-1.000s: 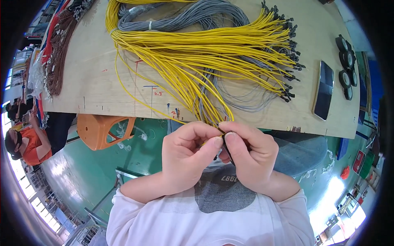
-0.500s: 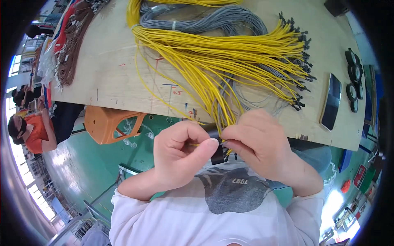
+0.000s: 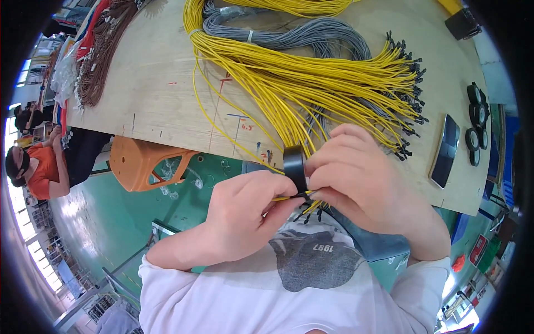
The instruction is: Bundle and wrap groups of yellow electrical wires with black tape.
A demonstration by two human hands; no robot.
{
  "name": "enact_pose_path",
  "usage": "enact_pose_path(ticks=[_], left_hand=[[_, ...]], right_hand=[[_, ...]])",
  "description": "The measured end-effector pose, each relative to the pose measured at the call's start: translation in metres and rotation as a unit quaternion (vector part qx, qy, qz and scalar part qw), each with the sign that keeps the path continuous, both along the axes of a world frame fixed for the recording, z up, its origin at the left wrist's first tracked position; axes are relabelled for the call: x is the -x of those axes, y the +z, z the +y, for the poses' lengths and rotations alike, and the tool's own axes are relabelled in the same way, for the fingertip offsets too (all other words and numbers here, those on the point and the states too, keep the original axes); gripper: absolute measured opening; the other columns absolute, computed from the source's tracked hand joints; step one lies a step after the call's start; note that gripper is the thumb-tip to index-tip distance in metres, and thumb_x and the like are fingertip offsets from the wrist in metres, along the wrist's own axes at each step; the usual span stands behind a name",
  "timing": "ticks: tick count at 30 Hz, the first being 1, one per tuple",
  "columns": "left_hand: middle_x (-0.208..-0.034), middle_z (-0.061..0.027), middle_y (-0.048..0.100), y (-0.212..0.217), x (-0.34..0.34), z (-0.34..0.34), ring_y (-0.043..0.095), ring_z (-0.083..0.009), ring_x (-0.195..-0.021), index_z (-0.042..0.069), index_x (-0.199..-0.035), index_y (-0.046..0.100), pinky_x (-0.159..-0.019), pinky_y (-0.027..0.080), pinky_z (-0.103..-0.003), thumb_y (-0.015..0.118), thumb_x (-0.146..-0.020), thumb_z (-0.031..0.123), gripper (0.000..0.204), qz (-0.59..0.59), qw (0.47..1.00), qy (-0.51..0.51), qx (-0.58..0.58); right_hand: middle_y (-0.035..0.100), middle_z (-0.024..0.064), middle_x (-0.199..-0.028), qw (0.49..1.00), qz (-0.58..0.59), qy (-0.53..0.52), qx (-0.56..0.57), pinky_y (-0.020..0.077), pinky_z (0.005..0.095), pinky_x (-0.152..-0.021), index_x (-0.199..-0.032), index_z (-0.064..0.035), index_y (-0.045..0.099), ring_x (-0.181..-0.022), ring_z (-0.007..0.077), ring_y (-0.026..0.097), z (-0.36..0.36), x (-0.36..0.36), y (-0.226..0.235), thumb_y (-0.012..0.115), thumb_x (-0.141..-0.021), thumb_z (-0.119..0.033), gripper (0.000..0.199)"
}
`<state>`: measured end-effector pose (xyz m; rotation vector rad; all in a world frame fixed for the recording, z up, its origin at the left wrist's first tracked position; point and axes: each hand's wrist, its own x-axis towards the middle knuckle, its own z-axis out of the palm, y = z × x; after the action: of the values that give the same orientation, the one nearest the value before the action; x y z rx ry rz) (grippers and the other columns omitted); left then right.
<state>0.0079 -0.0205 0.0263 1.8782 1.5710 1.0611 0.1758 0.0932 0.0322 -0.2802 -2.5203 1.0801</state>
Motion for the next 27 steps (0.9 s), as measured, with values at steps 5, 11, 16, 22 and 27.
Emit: enact_pose_path(ticks=[5, 11, 16, 22, 27], left_hand=[[-0.059, -0.0083, 0.049, -0.01, -0.013, 0.002, 0.05, -0.0224, -0.047, 0.002, -0.077, 0.056, -0.04, 0.038, -0.03, 0.068, -0.063, -0.002, 0.019, 0.04, 0.996, -0.006, -0.083], [-0.081, -0.0075, 0.054, -0.028, -0.027, -0.013, 0.054, -0.0104, -0.072, 0.001, -0.101, 0.042, -0.06, 0.042, -0.025, 0.056, -0.078, -0.004, 0.028, -0.421, 0.891, 0.003, 0.171], [-0.105, -0.0067, 0.054, -0.019, -0.041, 0.009, 0.055, -0.013, -0.083, 0.0, -0.123, 0.041, -0.075, 0.043, -0.026, 0.054, -0.079, 0.0, 0.047, -0.732, 0.511, -0.104, 0.437], [-0.083, -0.0004, 0.048, -0.032, -0.059, 0.024, 0.044, -0.0093, -0.063, 0.001, -0.096, 0.057, -0.058, 0.036, -0.023, 0.061, -0.082, 0.017, 0.022, -0.69, 0.567, -0.06, 0.446], [-0.082, -0.0019, 0.051, -0.035, -0.054, 0.019, 0.049, -0.0092, -0.071, 0.0, -0.082, 0.061, -0.061, 0.039, -0.022, 0.062, -0.079, 0.006, 0.007, -0.497, 0.836, -0.023, 0.229]], right_hand=[[0.057, 0.0046, -0.085, 0.825, -0.104, -0.13, 0.541, 0.0424, 0.0204, -0.068, -0.107, -0.0032, 0.042, -0.079, 0.0061, 0.052, 0.0, 0.019, 0.019, 0.058, -0.078, 0.0, 0.033], [0.058, 0.0048, -0.081, 0.843, 0.101, -0.142, 0.509, 0.0411, 0.0266, -0.079, -0.105, -0.0003, 0.038, -0.073, 0.0121, 0.056, -0.022, 0.001, 0.038, 0.064, -0.072, -0.001, 0.043], [0.058, 0.0077, -0.076, 0.932, 0.066, -0.103, 0.342, 0.0384, 0.0258, -0.071, -0.106, 0.0033, 0.039, -0.074, 0.0133, 0.05, -0.039, -0.054, 0.026, 0.064, -0.076, -0.004, 0.04], [0.055, 0.0059, -0.067, 0.889, -0.159, -0.306, 0.302, 0.0397, 0.0322, -0.072, -0.109, -0.0014, 0.046, -0.063, 0.0185, 0.054, -0.055, -0.062, 0.016, 0.065, -0.074, -0.014, 0.042], [0.054, 0.007, -0.059, 0.946, -0.155, -0.218, 0.182, 0.0401, 0.0348, -0.069, -0.097, -0.0061, 0.055, -0.053, 0.0247, 0.053, -0.042, -0.045, 0.002, 0.055, -0.077, -0.01, 0.021]])
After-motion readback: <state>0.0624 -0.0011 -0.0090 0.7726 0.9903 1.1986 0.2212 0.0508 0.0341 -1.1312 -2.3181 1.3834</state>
